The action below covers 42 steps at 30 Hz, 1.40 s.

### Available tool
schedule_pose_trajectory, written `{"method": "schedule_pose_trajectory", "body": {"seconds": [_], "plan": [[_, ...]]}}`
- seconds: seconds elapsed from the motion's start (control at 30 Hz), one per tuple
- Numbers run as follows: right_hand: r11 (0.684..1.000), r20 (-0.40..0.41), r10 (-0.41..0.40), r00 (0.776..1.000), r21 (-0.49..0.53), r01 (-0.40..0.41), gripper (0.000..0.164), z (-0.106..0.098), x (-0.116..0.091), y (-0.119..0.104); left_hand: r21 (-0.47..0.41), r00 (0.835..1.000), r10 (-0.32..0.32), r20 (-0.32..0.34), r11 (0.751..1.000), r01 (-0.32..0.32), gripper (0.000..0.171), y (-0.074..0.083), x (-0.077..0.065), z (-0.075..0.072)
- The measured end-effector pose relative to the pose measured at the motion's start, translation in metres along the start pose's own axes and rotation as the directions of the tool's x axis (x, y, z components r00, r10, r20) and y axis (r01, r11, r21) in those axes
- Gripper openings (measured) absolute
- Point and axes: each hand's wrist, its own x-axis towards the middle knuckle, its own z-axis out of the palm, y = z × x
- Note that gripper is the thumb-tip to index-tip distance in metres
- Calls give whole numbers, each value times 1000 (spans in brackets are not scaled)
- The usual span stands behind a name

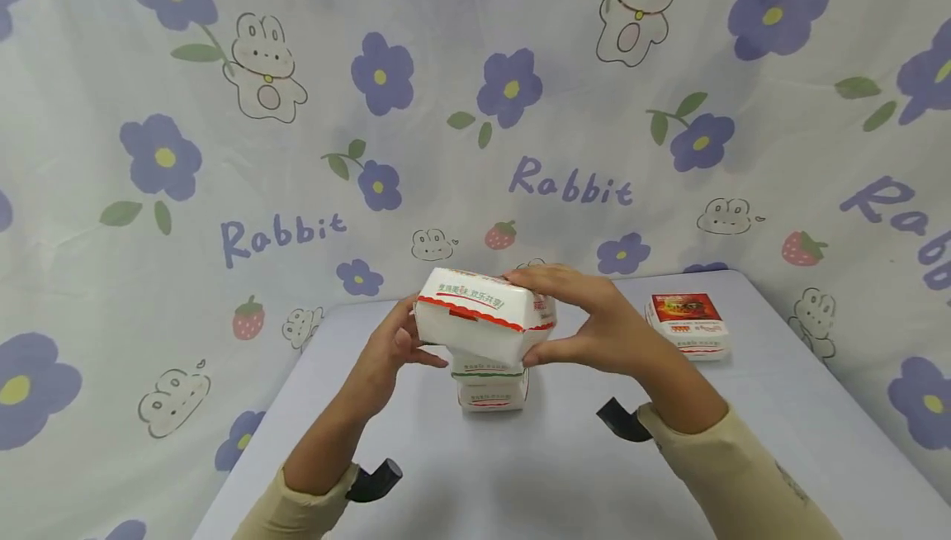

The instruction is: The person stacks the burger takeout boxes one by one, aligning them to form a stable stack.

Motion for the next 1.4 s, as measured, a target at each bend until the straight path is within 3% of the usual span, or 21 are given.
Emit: {"method": "schedule_pose_trajectory", "body": {"seconds": [0.07, 0.17, 0.33, 0.47, 0.57, 0.63, 0.73, 0.83, 1.0, 1.2, 1.3, 1.4], "plan": [[998, 5, -30, 1000, -61, 31, 80, 3, 6, 3, -76, 1000, -10, 16, 997, 11, 86, -1, 8, -4], [994, 36, -81, 996, -73, 84, 76, 8, 11, 10, -162, 998, -32, 54, 986, 40, 102, -8, 19, -10], [984, 95, -92, 991, -142, 105, 69, 11, 18, 15, -223, 995, -39, 92, 973, 58, 104, -21, 30, -20], [972, 99, 33, 995, -234, -9, 83, 12, 23, 17, -238, 1000, 1, 31, 971, 7, 96, -29, 35, -24], [947, 5, 162, 987, -284, -154, 93, 16, 24, 25, -243, 997, 57, -61, 968, -70, 92, -36, 39, -24], [935, -67, 241, 968, -252, -250, 92, 20, 23, 31, -254, 989, 86, -117, 960, -114, 89, -42, 41, -23], [933, -105, 320, 942, -140, -333, 83, 29, 19, 40, -284, 984, 78, -163, 951, -122, 86, -50, 43, -19], [924, -95, 373, 923, -55, -379, 76, 38, 14, 47, -293, 984, 55, -171, 950, -105, 86, -55, 43, -15], [906, -149, 413, 898, -32, -422, 72, 46, 13, 55, -289, 986, 36, -160, 954, -82, 88, -58, 46, -14], [880, -205, 475, 856, 139, -455, 72, 50, 15, 62, -238, 986, 21, -168, 969, -61, 91, -65, 46, -17], [886, -203, 461, 864, 159, -436, 70, 52, 14, 65, -105, 977, 2, -213, 994, -25, 91, -68, 46, -18], [895, -185, 445, 876, 123, -428, 74, 53, 13, 64, 53, 965, -12, -262, 998, 27, 90, -69, 44, -18]]}}
